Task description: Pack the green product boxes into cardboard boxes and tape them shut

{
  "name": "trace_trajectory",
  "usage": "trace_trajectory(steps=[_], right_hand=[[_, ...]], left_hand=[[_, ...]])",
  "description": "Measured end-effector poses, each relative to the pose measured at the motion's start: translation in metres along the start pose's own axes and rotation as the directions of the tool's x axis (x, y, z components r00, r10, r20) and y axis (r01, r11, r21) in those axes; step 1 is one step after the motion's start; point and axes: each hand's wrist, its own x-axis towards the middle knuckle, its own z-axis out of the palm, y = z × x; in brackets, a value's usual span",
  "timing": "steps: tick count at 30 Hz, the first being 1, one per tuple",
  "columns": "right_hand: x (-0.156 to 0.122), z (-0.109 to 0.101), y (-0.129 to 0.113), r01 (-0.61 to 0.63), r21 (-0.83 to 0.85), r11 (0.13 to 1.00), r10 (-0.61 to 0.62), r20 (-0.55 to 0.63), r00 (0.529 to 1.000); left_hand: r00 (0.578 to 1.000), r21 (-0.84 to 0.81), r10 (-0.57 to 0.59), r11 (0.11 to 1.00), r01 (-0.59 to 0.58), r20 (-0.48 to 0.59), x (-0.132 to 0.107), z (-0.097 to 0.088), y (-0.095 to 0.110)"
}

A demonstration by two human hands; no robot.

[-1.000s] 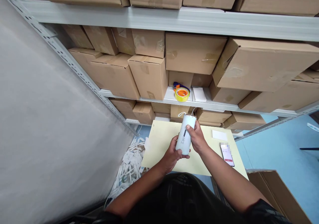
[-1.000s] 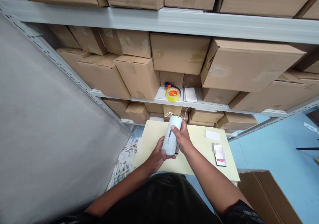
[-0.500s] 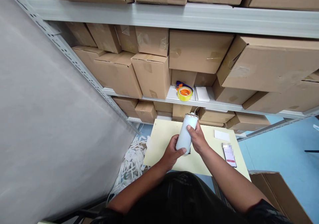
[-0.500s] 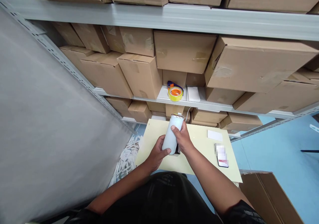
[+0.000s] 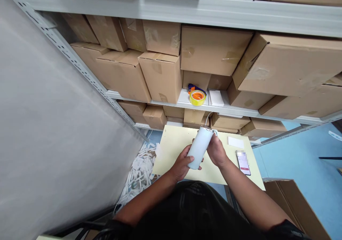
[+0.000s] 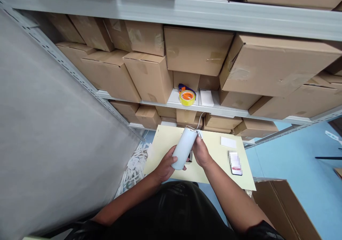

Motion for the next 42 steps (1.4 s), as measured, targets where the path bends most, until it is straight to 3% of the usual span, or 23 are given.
trace_trajectory(steps=[7, 10, 13, 15, 18, 19, 21, 24, 29, 33, 42], right_hand=[[0.002, -0.017, -0.018, -0.061, 0.120, 0.991, 0.058, 0.034, 0.998], [0.010, -0.023, -0.018, -0.124, 0.054, 0.991, 0.128, -0.072, 0.989], [0.015, -0.034, -0.014, -0.154, -0.076, 0.985, 0.132, -0.236, 0.963], [0.017, -0.046, -0.011, -0.093, -0.178, 0.980, 0.030, -0.331, 0.943], [0.017, -0.066, -0.004, 0.031, -0.318, 0.948, -0.173, -0.431, 0.886], [0.017, -0.072, -0.001, 0.047, -0.348, 0.936, -0.212, -0.452, 0.867], [0.016, -0.079, 0.007, 0.049, -0.384, 0.922, -0.240, -0.467, 0.851], [0.015, -0.079, 0.024, 0.062, -0.420, 0.906, -0.251, -0.413, 0.875], [0.008, -0.072, 0.059, 0.086, -0.545, 0.834, -0.238, -0.216, 0.947], [-0.004, -0.069, 0.079, 0.106, -0.709, 0.697, -0.200, -0.051, 0.978], [-0.010, -0.066, 0.124, 0.236, -0.901, 0.364, -0.168, 0.185, 0.968]], left_hand=[[0.988, -0.088, -0.090, 0.991, 0.102, 0.123, 0.010, -0.014, -0.003], [0.973, -0.025, -0.154, 0.987, 0.161, 0.174, 0.016, -0.016, -0.005], [0.986, 0.223, -0.154, 0.965, 0.139, 0.055, 0.022, -0.021, -0.009], [0.998, 0.526, 0.001, 0.850, 0.034, -0.066, 0.024, -0.029, -0.010], [0.958, 0.877, 0.283, 0.471, -0.091, -0.052, 0.026, -0.050, -0.012], [0.947, 0.923, 0.320, 0.370, -0.103, -0.022, 0.026, -0.058, -0.015], [0.956, 0.957, 0.292, 0.271, -0.106, 0.023, 0.027, -0.073, -0.022], [0.982, 0.954, 0.183, 0.285, -0.095, 0.043, 0.030, -0.088, -0.039], [0.994, 0.914, 0.105, 0.404, -0.022, -0.022, 0.036, -0.098, -0.059], [0.997, 0.909, 0.075, 0.416, -0.023, -0.009, 0.037, -0.101, -0.060], [0.995, 0.898, 0.091, 0.440, -0.010, -0.034, 0.039, -0.095, -0.060]])
